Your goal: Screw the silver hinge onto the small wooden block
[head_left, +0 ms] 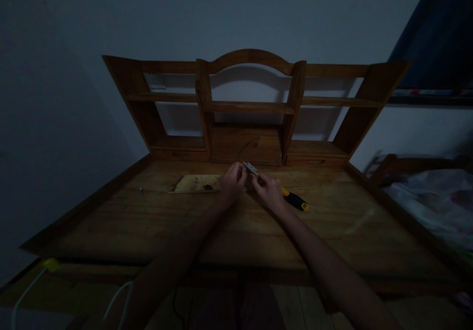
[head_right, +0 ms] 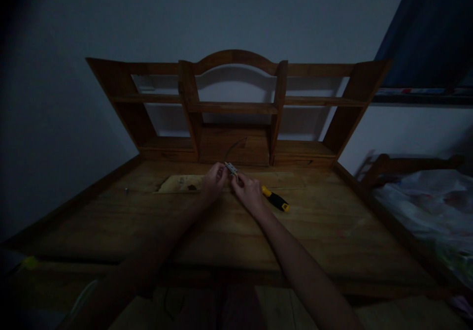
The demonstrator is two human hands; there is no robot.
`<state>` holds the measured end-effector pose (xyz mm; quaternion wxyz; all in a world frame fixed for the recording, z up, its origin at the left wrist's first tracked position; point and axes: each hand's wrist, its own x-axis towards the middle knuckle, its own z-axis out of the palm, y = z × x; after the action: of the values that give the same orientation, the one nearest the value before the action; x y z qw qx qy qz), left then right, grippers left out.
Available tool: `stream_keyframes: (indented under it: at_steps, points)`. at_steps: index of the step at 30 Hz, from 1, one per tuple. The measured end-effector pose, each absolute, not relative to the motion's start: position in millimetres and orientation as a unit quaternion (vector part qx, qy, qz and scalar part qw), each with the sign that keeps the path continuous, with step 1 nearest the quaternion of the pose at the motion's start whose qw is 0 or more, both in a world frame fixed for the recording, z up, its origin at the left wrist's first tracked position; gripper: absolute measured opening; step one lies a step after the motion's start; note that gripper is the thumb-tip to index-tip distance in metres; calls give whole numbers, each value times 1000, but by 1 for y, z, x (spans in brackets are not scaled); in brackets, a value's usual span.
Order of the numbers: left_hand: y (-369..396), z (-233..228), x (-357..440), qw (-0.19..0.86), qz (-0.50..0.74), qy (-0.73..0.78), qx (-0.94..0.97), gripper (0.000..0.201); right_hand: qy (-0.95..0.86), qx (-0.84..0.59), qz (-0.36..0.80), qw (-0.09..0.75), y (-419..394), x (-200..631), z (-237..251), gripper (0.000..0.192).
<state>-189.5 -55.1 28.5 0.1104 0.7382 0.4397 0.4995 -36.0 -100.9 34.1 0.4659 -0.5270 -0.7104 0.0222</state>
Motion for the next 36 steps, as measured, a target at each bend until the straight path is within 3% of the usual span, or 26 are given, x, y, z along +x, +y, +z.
stream_keyframes:
  at_steps: [9, 14, 20, 36]
  points:
    - [-56, 28, -191, 128, 472, 473, 733, 28, -717, -515, 25, 470, -100, -40, 28, 27]
    - [-57, 29, -189, 138, 464, 481, 731, 28, -719, -511, 22, 471, -102, -40, 30, 28]
    - [-60, 30, -188, 141, 492, 458, 727, 14, -710, -516, 29, 478, -102, -38, 32, 27]
    - [-61, 25, -186, 130, 476, 493, 717, 25, -708, -525, 9, 471, -98, -40, 24, 27]
